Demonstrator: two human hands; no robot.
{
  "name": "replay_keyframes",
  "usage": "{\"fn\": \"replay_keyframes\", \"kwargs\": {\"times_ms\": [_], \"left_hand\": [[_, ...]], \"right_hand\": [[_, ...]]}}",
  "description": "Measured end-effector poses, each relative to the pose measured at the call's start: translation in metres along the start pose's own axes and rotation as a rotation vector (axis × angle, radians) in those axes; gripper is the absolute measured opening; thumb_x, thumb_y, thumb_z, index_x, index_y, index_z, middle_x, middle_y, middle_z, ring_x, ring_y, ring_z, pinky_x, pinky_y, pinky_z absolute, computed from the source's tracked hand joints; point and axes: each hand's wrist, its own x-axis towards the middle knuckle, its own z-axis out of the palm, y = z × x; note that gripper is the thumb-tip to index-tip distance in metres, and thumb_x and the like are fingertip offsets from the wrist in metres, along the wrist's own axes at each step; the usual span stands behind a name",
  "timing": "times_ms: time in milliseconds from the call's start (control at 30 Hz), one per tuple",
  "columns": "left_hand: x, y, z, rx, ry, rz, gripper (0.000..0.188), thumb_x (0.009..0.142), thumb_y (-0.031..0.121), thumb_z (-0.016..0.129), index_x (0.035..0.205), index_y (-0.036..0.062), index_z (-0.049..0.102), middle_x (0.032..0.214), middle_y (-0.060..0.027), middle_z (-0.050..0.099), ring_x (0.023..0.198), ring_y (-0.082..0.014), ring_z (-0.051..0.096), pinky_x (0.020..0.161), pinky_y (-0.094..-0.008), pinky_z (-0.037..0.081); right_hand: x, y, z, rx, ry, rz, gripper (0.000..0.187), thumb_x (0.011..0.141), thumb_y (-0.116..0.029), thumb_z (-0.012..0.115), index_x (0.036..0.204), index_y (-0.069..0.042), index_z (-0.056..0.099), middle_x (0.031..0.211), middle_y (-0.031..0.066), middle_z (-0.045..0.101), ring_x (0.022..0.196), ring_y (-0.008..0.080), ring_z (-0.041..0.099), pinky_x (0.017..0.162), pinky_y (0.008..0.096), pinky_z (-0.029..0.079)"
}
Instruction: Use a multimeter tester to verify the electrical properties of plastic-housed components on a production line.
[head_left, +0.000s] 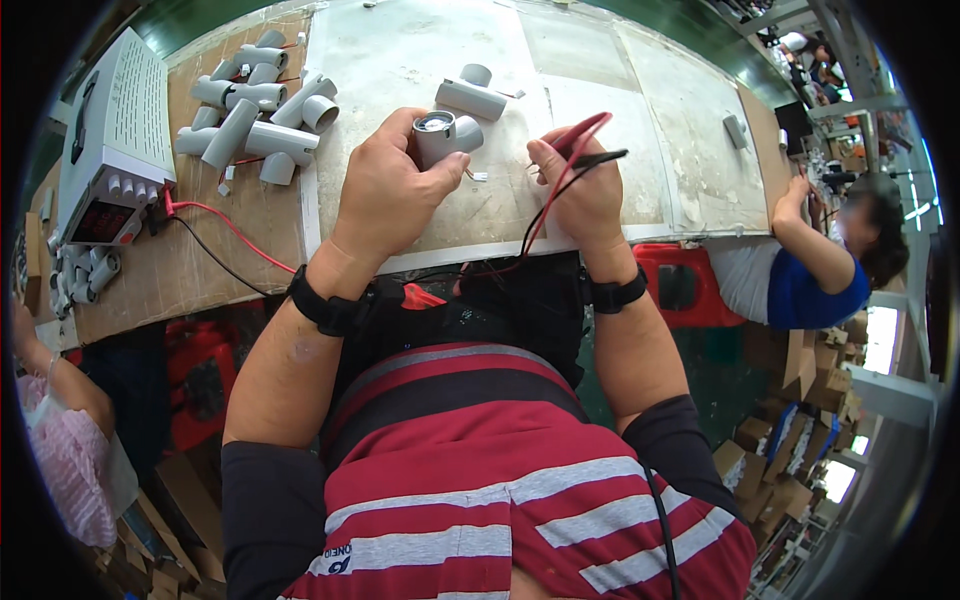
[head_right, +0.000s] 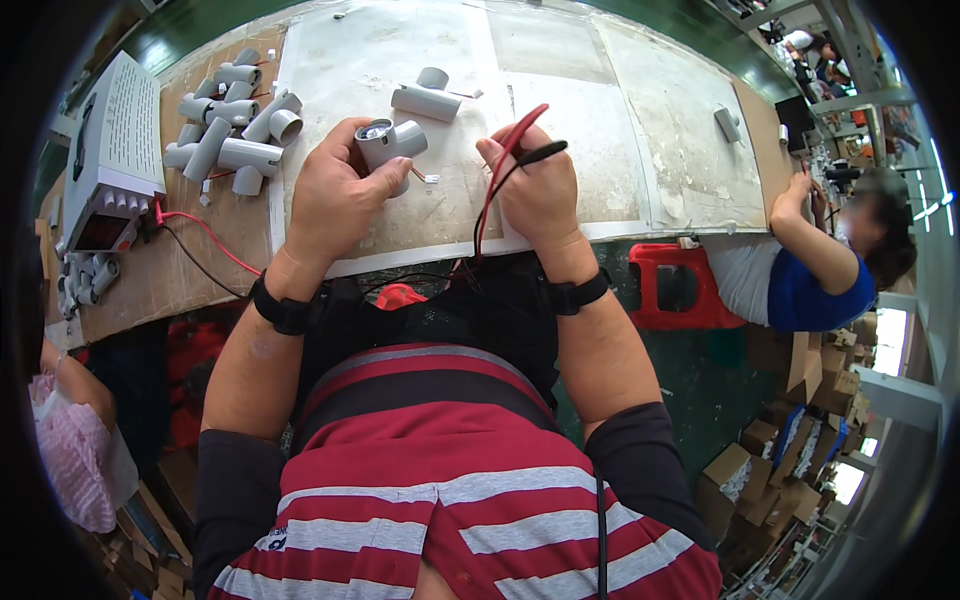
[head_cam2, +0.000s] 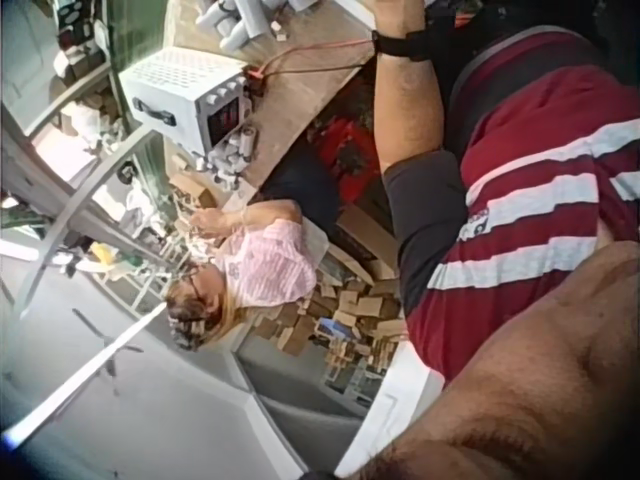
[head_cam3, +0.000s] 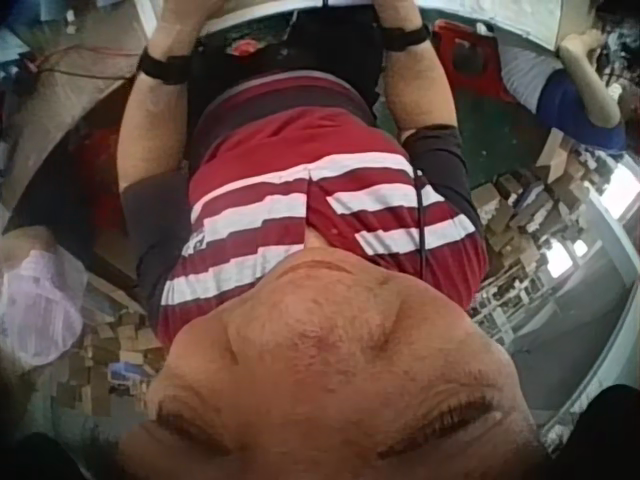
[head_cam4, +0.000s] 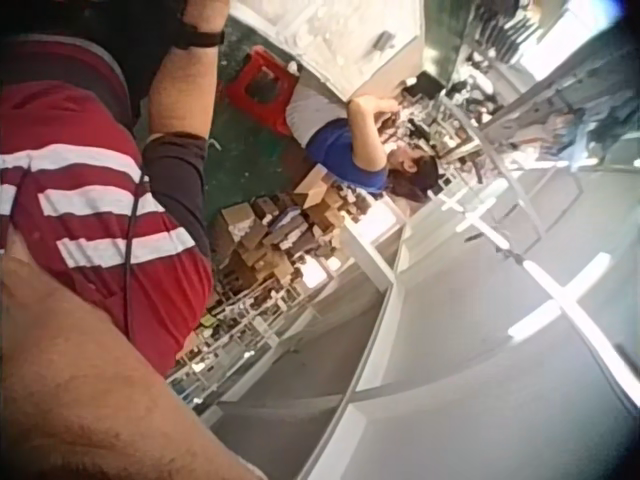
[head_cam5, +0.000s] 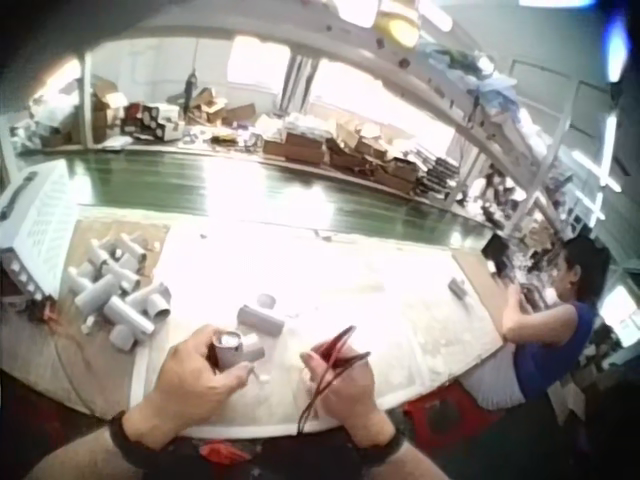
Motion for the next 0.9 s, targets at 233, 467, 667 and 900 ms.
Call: {"fn": "replay_keyframes", "kwargs": {"times_ms": [233, 467, 667, 900], "left_hand": [[-0.017, -0.005, 0.008, -0.213, 0.068, -0.007, 0.031, 0.092, 0.013, 0.079, 0.116, -0.0011, 0.065, 0.089, -0.0091, 0.075, 0.080, -0.0119, 0.070, 0.069, -0.0270, 0.056], [-0.018, -0.011, 0.010, -0.167, 0.043, 0.051, 0.035, 0.091, 0.016, 0.082, 0.117, -0.0001, 0.065, 0.090, -0.0097, 0.076, 0.081, -0.0114, 0.070, 0.070, -0.0272, 0.056], [-0.017, -0.013, 0.011, -0.167, 0.061, 0.059, 0.037, 0.090, 0.018, 0.083, 0.117, 0.0004, 0.066, 0.091, -0.0103, 0.076, 0.080, -0.0119, 0.070, 0.069, -0.0279, 0.056], [-0.017, -0.015, 0.010, -0.157, 0.058, 0.072, 0.038, 0.089, 0.019, 0.084, 0.118, 0.0005, 0.067, 0.090, -0.0110, 0.076, 0.079, -0.0128, 0.071, 0.069, -0.0286, 0.056]], "right_hand": [[-0.009, -0.019, 0.017, 0.484, -0.006, 0.140, 0.017, 0.099, -0.018, 0.072, 0.101, -0.002, 0.067, 0.083, 0.0067, 0.071, 0.069, 0.0107, 0.065, 0.059, 0.0234, 0.051], [-0.015, -0.024, 0.036, 0.457, -0.024, 0.149, 0.018, 0.099, -0.019, 0.072, 0.102, -0.002, 0.067, 0.083, 0.0059, 0.071, 0.067, 0.0095, 0.065, 0.055, 0.0217, 0.050], [-0.016, -0.021, 0.038, 0.337, -0.035, 0.086, 0.016, 0.097, -0.018, 0.075, 0.100, -0.003, 0.070, 0.082, 0.0040, 0.072, 0.064, 0.0082, 0.065, 0.053, 0.0201, 0.048], [-0.016, -0.019, 0.038, 0.297, -0.039, 0.071, 0.015, 0.097, -0.017, 0.076, 0.100, -0.003, 0.072, 0.081, 0.0032, 0.072, 0.063, 0.0073, 0.064, 0.052, 0.0203, 0.048]]}}
